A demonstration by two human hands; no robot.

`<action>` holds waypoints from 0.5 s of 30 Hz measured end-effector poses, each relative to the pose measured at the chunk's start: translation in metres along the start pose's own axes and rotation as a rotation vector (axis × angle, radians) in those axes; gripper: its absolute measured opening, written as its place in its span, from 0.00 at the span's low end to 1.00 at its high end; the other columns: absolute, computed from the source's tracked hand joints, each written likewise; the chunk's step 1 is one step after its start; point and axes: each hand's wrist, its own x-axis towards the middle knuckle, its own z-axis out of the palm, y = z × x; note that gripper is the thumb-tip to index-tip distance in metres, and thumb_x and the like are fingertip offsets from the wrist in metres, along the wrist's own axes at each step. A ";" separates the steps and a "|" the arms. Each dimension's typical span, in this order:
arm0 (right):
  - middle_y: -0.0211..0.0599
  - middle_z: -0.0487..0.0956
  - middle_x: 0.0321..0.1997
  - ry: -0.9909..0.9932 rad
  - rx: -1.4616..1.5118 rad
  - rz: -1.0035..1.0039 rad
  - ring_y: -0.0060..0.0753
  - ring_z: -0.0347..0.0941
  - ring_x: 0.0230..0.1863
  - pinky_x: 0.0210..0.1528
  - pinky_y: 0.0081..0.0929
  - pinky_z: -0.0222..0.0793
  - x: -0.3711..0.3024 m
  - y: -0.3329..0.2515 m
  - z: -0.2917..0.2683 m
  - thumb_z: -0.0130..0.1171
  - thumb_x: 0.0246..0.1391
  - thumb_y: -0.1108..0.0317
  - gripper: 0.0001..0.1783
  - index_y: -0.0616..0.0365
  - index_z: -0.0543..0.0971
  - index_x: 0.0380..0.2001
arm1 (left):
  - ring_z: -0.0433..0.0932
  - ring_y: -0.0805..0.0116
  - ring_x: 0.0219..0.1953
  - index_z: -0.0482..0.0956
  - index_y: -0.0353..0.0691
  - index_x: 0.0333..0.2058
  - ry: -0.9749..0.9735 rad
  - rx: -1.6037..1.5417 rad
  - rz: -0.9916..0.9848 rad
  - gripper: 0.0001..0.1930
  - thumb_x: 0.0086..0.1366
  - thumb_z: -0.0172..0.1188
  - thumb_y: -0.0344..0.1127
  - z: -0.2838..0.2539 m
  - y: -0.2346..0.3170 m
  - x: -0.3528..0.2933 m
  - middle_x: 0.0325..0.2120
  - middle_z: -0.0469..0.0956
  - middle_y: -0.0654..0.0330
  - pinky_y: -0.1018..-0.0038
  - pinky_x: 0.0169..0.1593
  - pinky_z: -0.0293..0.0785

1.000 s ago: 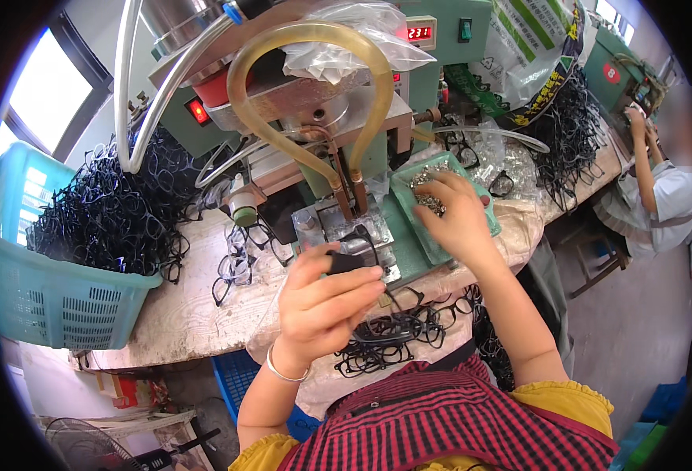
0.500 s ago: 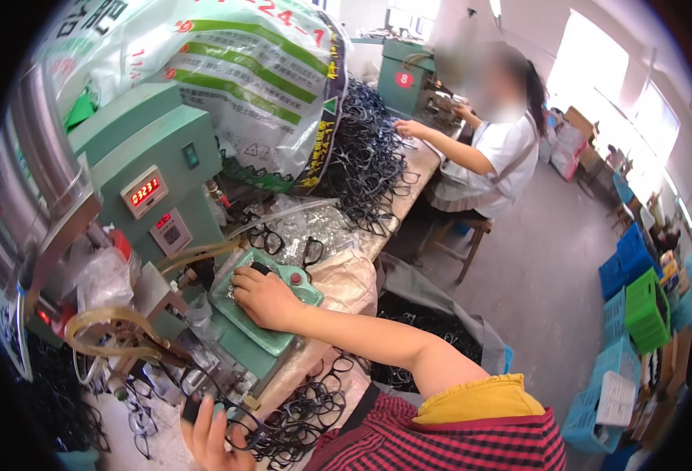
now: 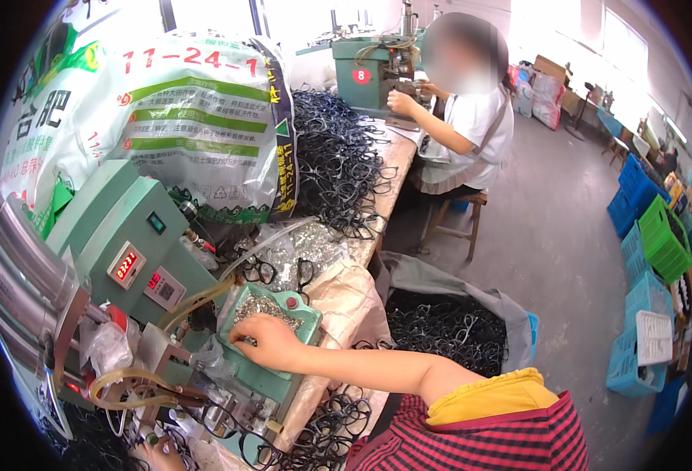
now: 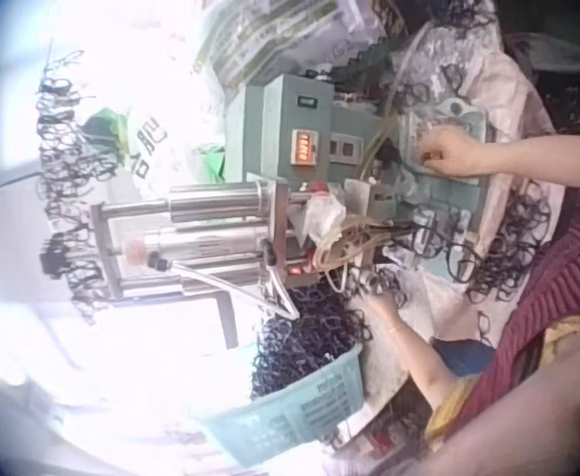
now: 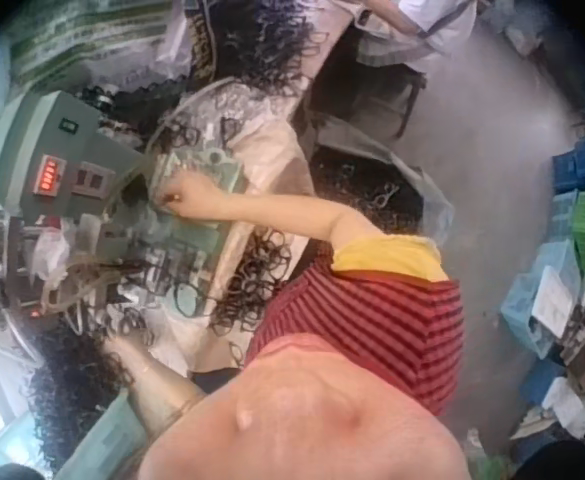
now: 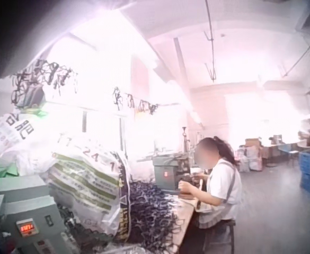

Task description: The person repeatedly picks up black eyeglass frames, places them into a green fixture on a machine, and presses a lever to attach small metal components. They then remove the frames and place them into a pile on the table. The process is repeated continuously throughout the clip.

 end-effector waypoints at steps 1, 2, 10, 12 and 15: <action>0.36 0.83 0.37 0.035 -0.011 -0.017 0.43 0.77 0.44 0.50 0.38 0.72 -0.006 0.003 -0.008 0.63 0.48 0.68 0.07 0.53 0.83 0.34 | 0.62 0.36 0.64 0.84 0.43 0.36 0.086 0.049 -0.020 0.13 0.50 0.64 0.23 -0.004 0.014 0.000 0.59 0.69 0.41 0.51 0.68 0.56; 0.37 0.83 0.37 0.065 -0.028 -0.038 0.44 0.77 0.43 0.49 0.38 0.71 -0.006 0.011 -0.014 0.63 0.49 0.69 0.07 0.53 0.83 0.33 | 0.64 0.34 0.61 0.82 0.40 0.34 0.192 0.000 0.098 0.12 0.49 0.63 0.22 -0.016 0.025 0.001 0.52 0.73 0.42 0.51 0.67 0.56; 0.38 0.82 0.34 0.067 -0.044 0.019 0.45 0.76 0.41 0.48 0.39 0.71 -0.008 0.013 -0.009 0.62 0.49 0.70 0.08 0.56 0.84 0.35 | 0.74 0.41 0.45 0.82 0.32 0.36 -0.097 -0.005 0.257 0.14 0.48 0.56 0.19 0.011 -0.006 0.004 0.37 0.77 0.41 0.57 0.51 0.70; 0.38 0.81 0.33 0.108 -0.036 0.001 0.46 0.76 0.41 0.47 0.40 0.72 -0.019 0.017 -0.015 0.62 0.47 0.71 0.07 0.55 0.85 0.32 | 0.73 0.40 0.51 0.82 0.32 0.40 -0.100 -0.093 0.180 0.15 0.53 0.56 0.20 -0.011 -0.001 -0.002 0.44 0.76 0.39 0.59 0.55 0.70; 0.38 0.80 0.33 0.069 -0.097 0.046 0.45 0.76 0.41 0.47 0.39 0.71 -0.037 0.010 -0.052 0.63 0.47 0.70 0.07 0.54 0.85 0.32 | 0.67 0.38 0.61 0.80 0.34 0.50 -0.189 -0.101 0.012 0.16 0.62 0.56 0.23 -0.035 0.016 -0.025 0.59 0.68 0.36 0.60 0.62 0.66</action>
